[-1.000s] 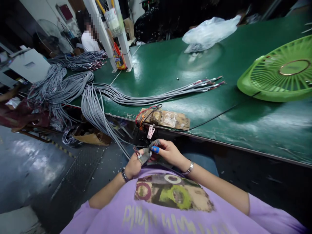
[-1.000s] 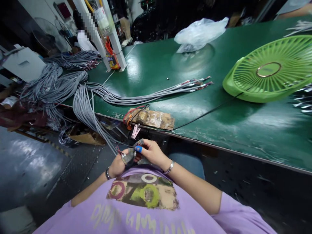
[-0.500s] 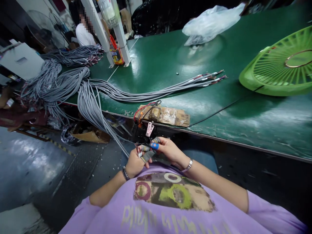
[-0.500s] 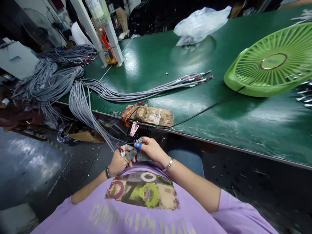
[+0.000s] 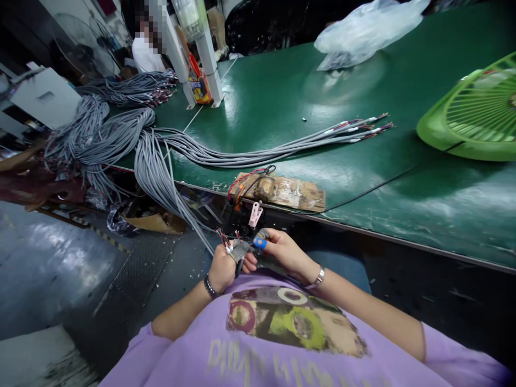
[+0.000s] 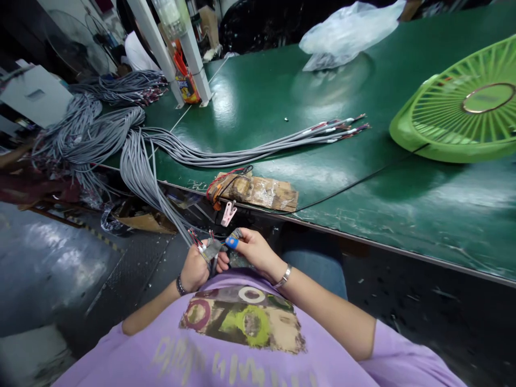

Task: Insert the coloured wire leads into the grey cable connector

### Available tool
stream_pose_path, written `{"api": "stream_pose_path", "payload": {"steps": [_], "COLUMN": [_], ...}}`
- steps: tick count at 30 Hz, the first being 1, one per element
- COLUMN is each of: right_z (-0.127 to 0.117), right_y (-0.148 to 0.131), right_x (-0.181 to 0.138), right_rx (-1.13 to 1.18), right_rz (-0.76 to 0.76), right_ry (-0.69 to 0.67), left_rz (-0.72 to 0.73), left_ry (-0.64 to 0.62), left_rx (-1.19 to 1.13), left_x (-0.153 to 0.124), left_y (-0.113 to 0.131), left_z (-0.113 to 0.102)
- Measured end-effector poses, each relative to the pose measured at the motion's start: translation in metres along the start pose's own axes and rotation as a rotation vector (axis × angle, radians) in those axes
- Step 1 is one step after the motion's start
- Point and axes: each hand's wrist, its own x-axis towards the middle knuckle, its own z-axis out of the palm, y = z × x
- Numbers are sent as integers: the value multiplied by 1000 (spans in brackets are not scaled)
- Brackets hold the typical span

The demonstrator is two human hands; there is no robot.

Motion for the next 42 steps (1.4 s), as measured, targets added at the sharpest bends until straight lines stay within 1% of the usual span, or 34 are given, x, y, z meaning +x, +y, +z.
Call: {"api": "stream_pose_path", "payload": {"steps": [3,5,9,13,16,18,21,23,25,28,31,33,36,38,40,42], "right_z": [1,2,5,7,7,9,12,12,10,3,-2,-3,-2,0,3,5], "right_y": [-2,-6,-13,-11,-5,-3,-3,-4,-5,-6,-6,-9,-15,-18,-19,-17], "right_x": [-2,-2,1,3,3,1,-2,-3,-2,0,2,2,2,2,2,3], "right_rx": [-49,-109,-217,-202,-151,-100,-45,-58,-105,-160,-125,-76,-60,-89,-124,-164], "right_rz": [-36,-74,-87,-58,-44,-38,-12,-9,-15,-15,0,32,59,53,44,29], "right_ry": [-14,-13,-51,-118,-62,-15,-5,16,65,120,142,90,-102,-192,-208,-185], "left_rz": [2,10,26,22,30,42,60,65,62,43,35,37,30,25,30,33], "left_ry": [24,6,-109,-186,-173,-121,-42,-15,-17,-74,-99,-104,-158,-190,-197,-198], "left_rx": [-39,-20,94,179,165,119,59,48,55,81,93,98,147,187,205,212], "left_x": [1,1,-1,-2,-1,-1,0,1,0,-1,-2,-2,-2,-2,-2,-2], "left_y": [-3,-3,-1,0,-1,-3,-5,-7,-7,-7,-6,-5,-3,-3,-3,-4], "left_z": [-1,-1,-1,0,0,1,1,2,2,1,0,0,0,0,0,0]}}
